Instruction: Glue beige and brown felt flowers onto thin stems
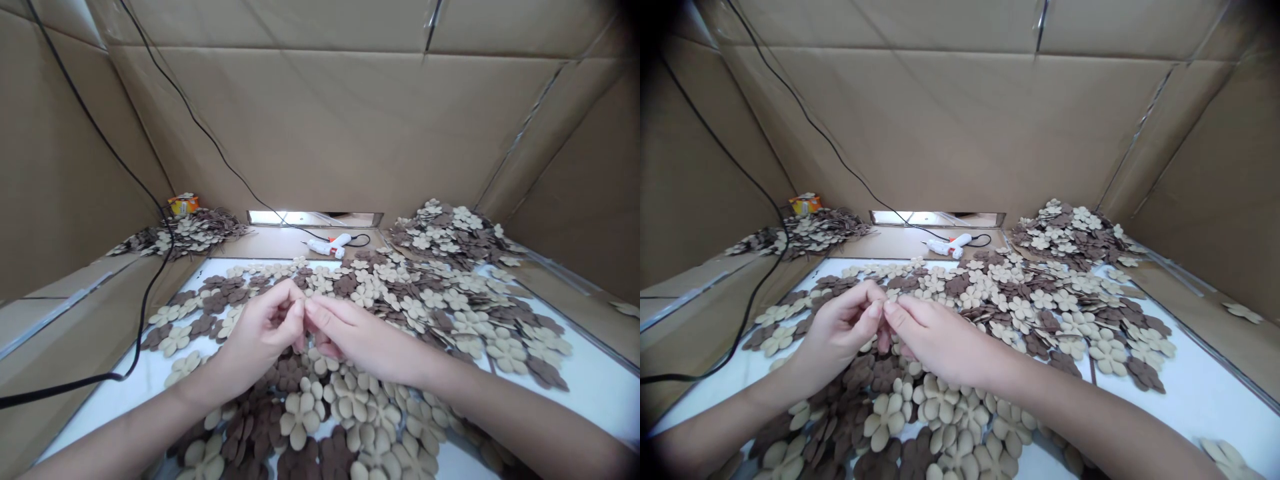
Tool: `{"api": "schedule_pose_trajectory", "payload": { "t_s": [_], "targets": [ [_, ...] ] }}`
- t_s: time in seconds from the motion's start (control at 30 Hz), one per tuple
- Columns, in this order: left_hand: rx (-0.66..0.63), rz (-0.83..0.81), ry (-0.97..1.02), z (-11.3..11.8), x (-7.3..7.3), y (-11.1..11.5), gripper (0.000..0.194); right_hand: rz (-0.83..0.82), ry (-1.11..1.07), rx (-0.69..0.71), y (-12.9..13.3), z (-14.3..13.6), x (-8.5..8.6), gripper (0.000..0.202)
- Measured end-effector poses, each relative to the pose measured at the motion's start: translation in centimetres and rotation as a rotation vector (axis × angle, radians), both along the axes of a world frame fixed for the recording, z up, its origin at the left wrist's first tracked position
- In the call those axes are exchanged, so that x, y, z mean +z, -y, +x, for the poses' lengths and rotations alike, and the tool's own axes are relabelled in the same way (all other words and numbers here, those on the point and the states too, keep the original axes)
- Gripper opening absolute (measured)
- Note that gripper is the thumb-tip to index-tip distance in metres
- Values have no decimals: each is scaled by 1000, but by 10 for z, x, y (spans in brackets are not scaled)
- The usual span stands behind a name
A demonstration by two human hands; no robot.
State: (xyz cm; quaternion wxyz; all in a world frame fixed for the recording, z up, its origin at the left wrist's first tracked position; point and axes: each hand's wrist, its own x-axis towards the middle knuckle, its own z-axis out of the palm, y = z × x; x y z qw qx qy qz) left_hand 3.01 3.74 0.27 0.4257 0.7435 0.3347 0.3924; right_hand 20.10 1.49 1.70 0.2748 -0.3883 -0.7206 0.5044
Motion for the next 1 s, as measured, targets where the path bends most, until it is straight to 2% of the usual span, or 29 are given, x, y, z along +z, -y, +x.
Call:
{"api": "schedule_pose_trajectory", "payload": {
  "t_s": [0.2, 0.53, 0.87, 1.0],
  "targets": [
    [32, -58, 62, 3, -1, -1, 20, -81, -100, 59, -8, 1, -9, 47],
    [21, -110, 77, 3, -6, -5, 24, -194, -198, 151, -15, 4, -7, 36],
    [-7, -304, 182, 5, -11, -6, 29, -255, -186, 207, -20, 6, -9, 40],
    [-22, -334, 219, 7, -11, -6, 30, -256, -137, 188, -21, 7, -7, 40]
  ]
}}
